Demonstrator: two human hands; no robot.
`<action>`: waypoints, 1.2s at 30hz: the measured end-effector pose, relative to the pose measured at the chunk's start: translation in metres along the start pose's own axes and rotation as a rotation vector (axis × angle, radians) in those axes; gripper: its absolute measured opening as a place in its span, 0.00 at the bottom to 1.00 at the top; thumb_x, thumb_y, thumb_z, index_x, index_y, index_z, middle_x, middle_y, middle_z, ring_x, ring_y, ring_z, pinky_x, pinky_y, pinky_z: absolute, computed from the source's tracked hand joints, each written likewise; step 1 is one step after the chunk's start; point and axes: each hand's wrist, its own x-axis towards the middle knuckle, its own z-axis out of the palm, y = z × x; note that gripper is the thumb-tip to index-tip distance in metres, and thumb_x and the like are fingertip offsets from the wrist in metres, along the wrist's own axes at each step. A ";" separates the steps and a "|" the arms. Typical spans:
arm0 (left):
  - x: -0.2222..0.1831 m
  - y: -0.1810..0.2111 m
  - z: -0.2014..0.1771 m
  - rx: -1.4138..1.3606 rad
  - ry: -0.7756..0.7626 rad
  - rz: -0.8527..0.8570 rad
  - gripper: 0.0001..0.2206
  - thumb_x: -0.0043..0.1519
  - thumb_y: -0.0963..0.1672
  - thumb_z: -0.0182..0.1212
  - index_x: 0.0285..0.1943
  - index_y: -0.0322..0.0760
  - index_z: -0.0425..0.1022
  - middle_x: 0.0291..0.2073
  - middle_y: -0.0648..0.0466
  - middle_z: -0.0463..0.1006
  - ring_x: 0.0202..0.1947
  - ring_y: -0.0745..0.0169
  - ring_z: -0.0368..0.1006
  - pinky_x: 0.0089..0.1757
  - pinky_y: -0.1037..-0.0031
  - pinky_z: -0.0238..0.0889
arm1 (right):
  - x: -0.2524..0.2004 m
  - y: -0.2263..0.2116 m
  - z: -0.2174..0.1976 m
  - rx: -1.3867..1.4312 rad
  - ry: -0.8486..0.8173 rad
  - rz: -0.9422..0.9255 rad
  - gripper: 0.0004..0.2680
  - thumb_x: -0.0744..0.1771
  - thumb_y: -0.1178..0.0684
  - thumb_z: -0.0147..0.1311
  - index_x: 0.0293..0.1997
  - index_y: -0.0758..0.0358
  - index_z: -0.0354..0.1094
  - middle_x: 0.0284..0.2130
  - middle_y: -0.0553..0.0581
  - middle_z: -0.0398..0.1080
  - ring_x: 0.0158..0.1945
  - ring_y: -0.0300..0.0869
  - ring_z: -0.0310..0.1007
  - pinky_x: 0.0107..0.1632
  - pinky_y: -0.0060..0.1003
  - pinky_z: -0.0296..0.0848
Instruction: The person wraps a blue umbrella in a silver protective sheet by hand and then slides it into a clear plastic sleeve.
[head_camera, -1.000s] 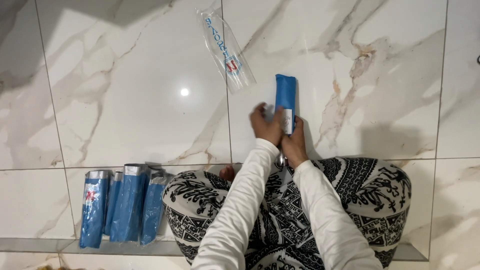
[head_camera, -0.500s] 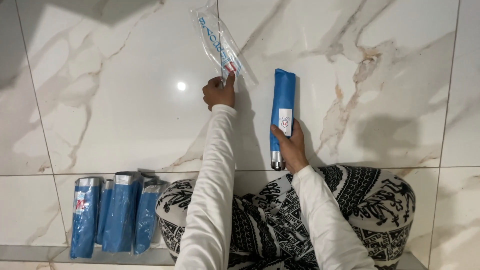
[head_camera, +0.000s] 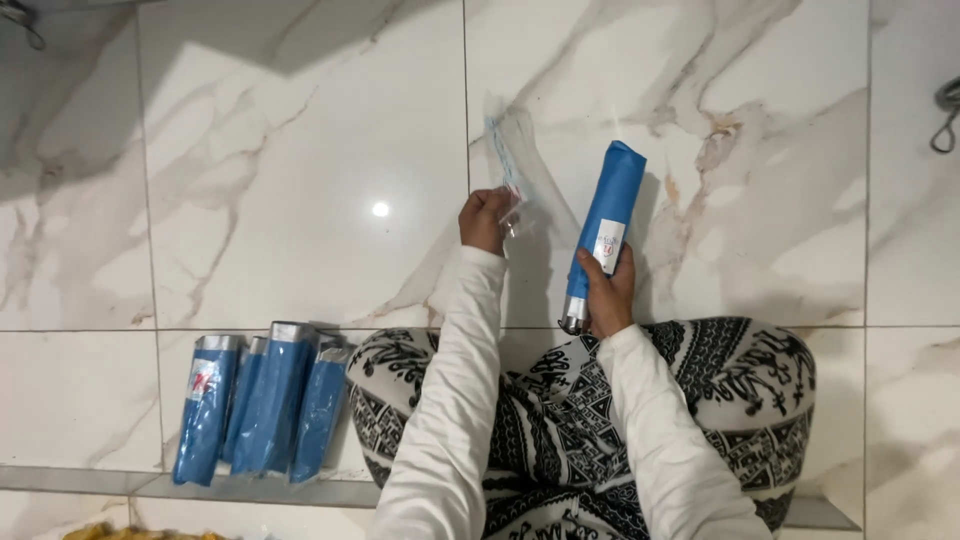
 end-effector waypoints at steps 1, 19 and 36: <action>-0.016 0.006 0.000 0.014 -0.016 0.007 0.06 0.47 0.41 0.59 0.27 0.35 0.65 0.27 0.50 0.70 0.31 0.61 0.68 0.35 0.69 0.63 | -0.009 -0.005 -0.002 -0.064 0.019 -0.077 0.22 0.61 0.48 0.55 0.52 0.66 0.47 0.32 0.59 0.59 0.33 0.44 0.64 0.33 0.38 0.67; -0.177 0.010 -0.055 -0.038 -0.057 -0.213 0.08 0.46 0.42 0.59 0.26 0.36 0.63 0.39 0.49 0.66 0.45 0.52 0.61 0.40 0.58 0.57 | -0.161 -0.012 -0.023 -0.465 -0.152 -0.249 0.30 0.55 0.51 0.61 0.56 0.66 0.43 0.44 0.72 0.57 0.50 0.63 0.57 0.49 0.58 0.57; -0.168 -0.022 -0.066 -0.004 -0.126 -0.216 0.25 0.49 0.53 0.63 0.46 0.38 0.58 0.47 0.45 0.56 0.50 0.48 0.53 0.44 0.53 0.55 | -0.140 0.024 -0.035 -0.262 -0.213 -0.292 0.24 0.55 0.55 0.60 0.52 0.64 0.53 0.34 0.60 0.62 0.41 0.48 0.63 0.44 0.44 0.62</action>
